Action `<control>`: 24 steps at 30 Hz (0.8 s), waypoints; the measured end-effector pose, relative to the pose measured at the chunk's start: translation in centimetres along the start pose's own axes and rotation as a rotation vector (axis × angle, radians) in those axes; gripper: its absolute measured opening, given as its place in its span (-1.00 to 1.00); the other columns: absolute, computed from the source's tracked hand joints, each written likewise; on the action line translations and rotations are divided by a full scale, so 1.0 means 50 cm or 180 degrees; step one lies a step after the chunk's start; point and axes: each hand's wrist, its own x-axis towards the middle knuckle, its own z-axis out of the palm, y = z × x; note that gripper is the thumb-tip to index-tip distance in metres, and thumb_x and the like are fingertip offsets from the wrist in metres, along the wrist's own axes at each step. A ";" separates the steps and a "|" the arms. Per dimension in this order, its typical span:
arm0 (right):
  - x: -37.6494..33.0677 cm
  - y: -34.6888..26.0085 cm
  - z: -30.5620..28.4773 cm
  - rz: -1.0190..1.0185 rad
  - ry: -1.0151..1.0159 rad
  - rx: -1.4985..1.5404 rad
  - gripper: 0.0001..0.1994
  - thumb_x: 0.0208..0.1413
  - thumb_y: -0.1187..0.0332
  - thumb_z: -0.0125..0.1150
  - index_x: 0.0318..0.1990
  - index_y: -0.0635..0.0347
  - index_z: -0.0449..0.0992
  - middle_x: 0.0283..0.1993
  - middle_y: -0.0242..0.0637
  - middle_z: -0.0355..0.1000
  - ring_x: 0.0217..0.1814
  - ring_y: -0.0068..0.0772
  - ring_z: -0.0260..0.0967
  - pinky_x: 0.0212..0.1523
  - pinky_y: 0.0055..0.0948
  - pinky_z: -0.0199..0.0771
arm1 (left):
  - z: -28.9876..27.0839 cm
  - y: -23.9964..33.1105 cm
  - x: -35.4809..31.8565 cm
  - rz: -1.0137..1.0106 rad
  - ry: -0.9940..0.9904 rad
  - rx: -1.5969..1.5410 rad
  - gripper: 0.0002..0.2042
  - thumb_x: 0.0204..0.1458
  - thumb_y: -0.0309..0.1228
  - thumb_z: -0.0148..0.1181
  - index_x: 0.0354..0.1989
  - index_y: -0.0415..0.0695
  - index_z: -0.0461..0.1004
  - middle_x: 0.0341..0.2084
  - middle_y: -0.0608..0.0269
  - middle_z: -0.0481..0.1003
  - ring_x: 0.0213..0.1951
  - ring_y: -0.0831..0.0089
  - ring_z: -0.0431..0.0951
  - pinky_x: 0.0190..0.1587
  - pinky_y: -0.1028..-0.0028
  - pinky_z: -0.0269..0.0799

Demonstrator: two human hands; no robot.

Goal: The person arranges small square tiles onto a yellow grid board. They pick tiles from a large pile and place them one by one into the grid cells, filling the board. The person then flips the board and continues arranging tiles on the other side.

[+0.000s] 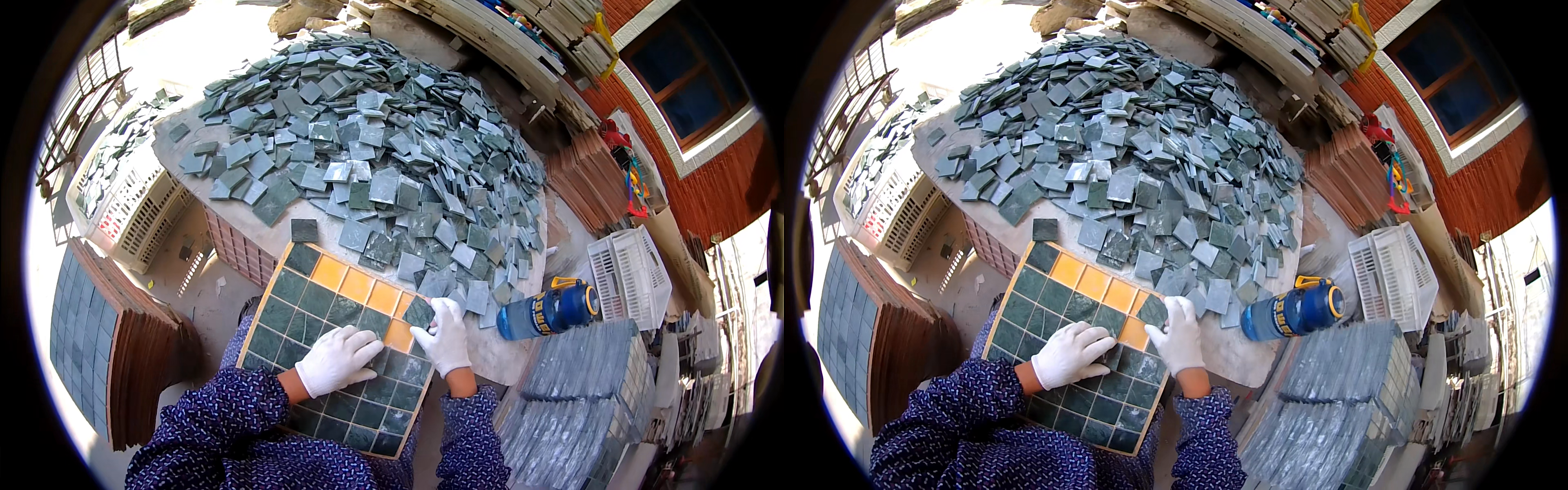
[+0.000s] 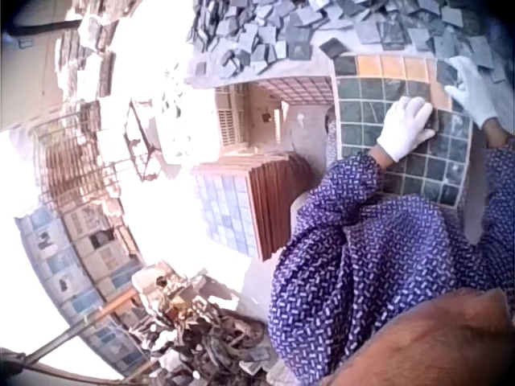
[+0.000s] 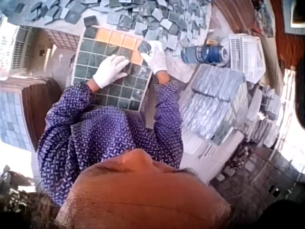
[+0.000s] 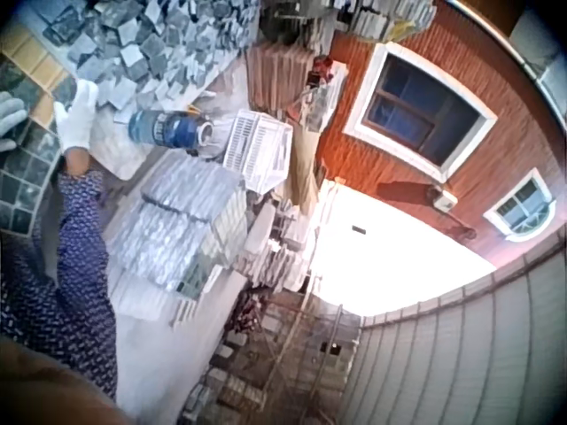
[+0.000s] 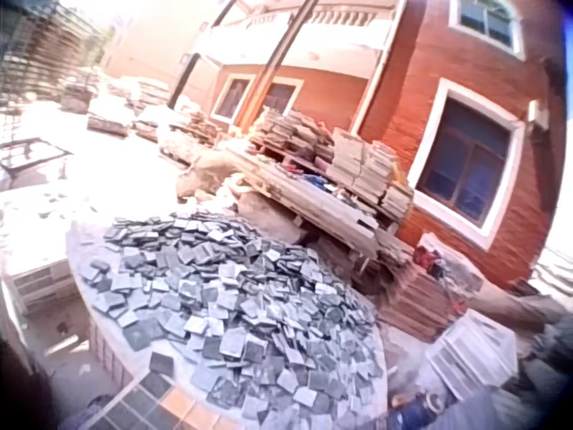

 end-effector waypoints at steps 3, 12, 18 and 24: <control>0.029 -0.021 0.010 -0.0084 0.0065 0.0077 -0.45 -0.21 0.38 0.42 0.03 0.19 0.40 -0.02 -0.21 0.32 -0.33 -0.44 0.34 -0.30 -0.47 0.49 | 0.014 0.014 0.009 0.0007 -0.0004 -0.0004 -0.52 -0.17 -0.22 0.32 -0.06 -0.12 0.37 -0.17 0.21 0.41 -0.17 0.25 0.44 -0.08 0.31 0.40; 0.040 -0.013 -0.010 0.0150 -0.0337 -0.0853 -0.45 -0.25 0.26 0.47 -0.01 0.11 0.44 0.04 -0.15 0.32 0.12 -0.06 0.31 0.11 -0.25 0.35 | 0.047 -0.015 0.090 -0.0153 -0.0099 0.0214 -0.48 -0.17 -0.26 0.31 0.02 -0.11 0.34 -0.12 0.19 0.40 -0.13 0.24 0.45 -0.04 0.31 0.38; 0.028 0.005 -0.013 -0.0237 -0.0210 -0.1284 -0.49 -0.20 0.26 0.45 -0.02 0.13 0.47 0.04 -0.15 0.35 -0.01 -0.13 0.37 0.02 -0.28 0.40 | 0.035 -0.040 0.084 -0.0189 0.0055 -0.0501 -0.51 -0.13 -0.34 0.30 0.02 -0.15 0.34 -0.09 0.10 0.39 -0.05 0.08 0.43 0.00 0.23 0.37; 0.029 0.010 -0.011 -0.0017 0.0299 -0.0059 -0.56 -0.09 0.34 0.35 0.00 0.20 0.46 0.01 -0.19 0.38 -0.36 -0.37 0.37 -0.25 -0.44 0.46 | 0.058 -0.031 0.091 -0.0412 -0.0279 -0.0365 -0.58 -0.11 -0.35 0.28 -0.04 -0.14 0.39 -0.11 0.10 0.39 -0.06 0.09 0.42 -0.01 0.25 0.36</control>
